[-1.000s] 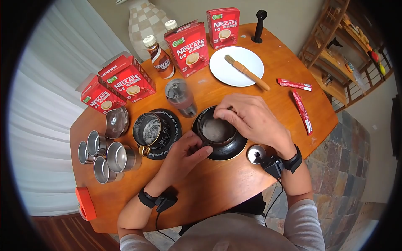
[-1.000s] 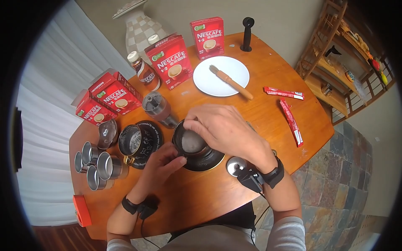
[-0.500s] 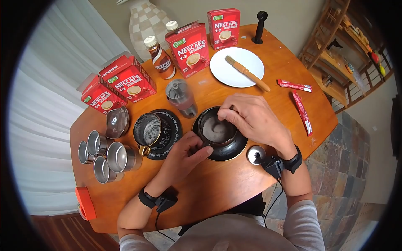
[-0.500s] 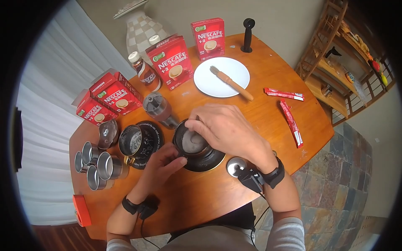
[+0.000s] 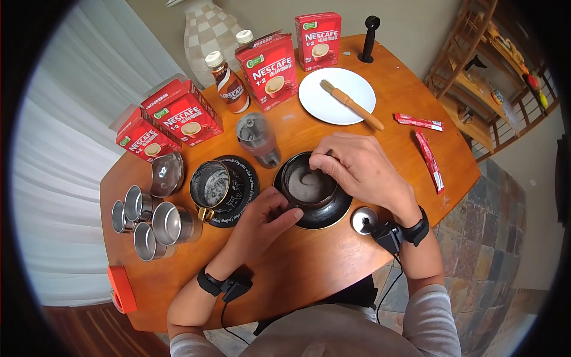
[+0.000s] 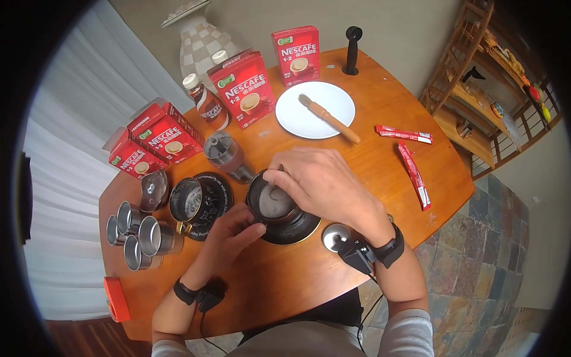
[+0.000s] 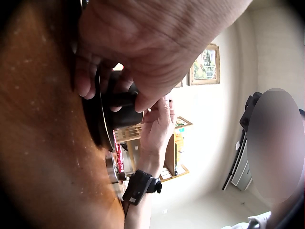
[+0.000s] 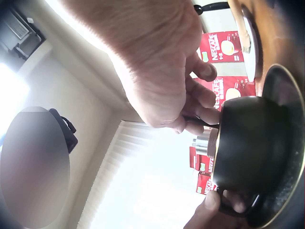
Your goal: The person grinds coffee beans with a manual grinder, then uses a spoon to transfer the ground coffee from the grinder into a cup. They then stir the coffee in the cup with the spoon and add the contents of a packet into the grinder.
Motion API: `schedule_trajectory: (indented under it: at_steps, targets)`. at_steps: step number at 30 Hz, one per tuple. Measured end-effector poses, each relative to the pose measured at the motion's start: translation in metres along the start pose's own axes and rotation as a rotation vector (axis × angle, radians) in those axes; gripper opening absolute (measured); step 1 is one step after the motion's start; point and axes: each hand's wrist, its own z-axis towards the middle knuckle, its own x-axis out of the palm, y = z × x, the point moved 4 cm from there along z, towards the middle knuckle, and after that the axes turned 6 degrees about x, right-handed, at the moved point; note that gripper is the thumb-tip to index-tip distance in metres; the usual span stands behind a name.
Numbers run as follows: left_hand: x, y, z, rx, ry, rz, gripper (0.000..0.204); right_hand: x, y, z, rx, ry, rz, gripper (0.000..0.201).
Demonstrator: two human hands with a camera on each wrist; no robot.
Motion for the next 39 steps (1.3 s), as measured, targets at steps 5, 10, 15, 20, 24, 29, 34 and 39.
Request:
schedule_trajectory:
  at_steps: [5, 10, 15, 20, 24, 29, 34, 39]
  targets:
    - [0.0006, 0.0009, 0.0003, 0.009, -0.004, -0.005, 0.031, 0.0013, -0.0001, 0.0002, -0.022, -0.022, -0.009, 0.023]
    - [0.0008, 0.0005, 0.0007, 0.006, 0.0, -0.003, 0.03, 0.0008, 0.0009, 0.0, -0.019, -0.038, -0.009, 0.024]
    - [0.0006, 0.0011, 0.0002, -0.017, 0.0, -0.017, 0.03, 0.0, 0.001, 0.0003, 0.003, -0.018, -0.009, 0.023]
    - [0.0005, 0.0004, 0.0002, -0.004, -0.002, 0.0, 0.031, -0.0013, 0.0017, 0.0007, 0.013, -0.004, -0.019, 0.024]
    - [0.0009, 0.0003, 0.0006, 0.002, 0.001, 0.008, 0.031, -0.0012, 0.002, -0.0002, 0.022, -0.003, -0.009, 0.024]
    - [0.0002, -0.0008, 0.0001, -0.005, -0.005, 0.005, 0.031, -0.003, 0.0024, 0.0003, 0.029, 0.022, -0.009, 0.024]
    - [0.0004, 0.0015, 0.0005, -0.004, -0.004, 0.007, 0.031, -0.0041, 0.0034, 0.0004, 0.012, -0.004, -0.027, 0.024]
    - [0.0005, 0.0002, 0.0005, 0.019, -0.005, 0.018, 0.03, -0.002, 0.0015, -0.0002, -0.002, -0.021, -0.019, 0.023]
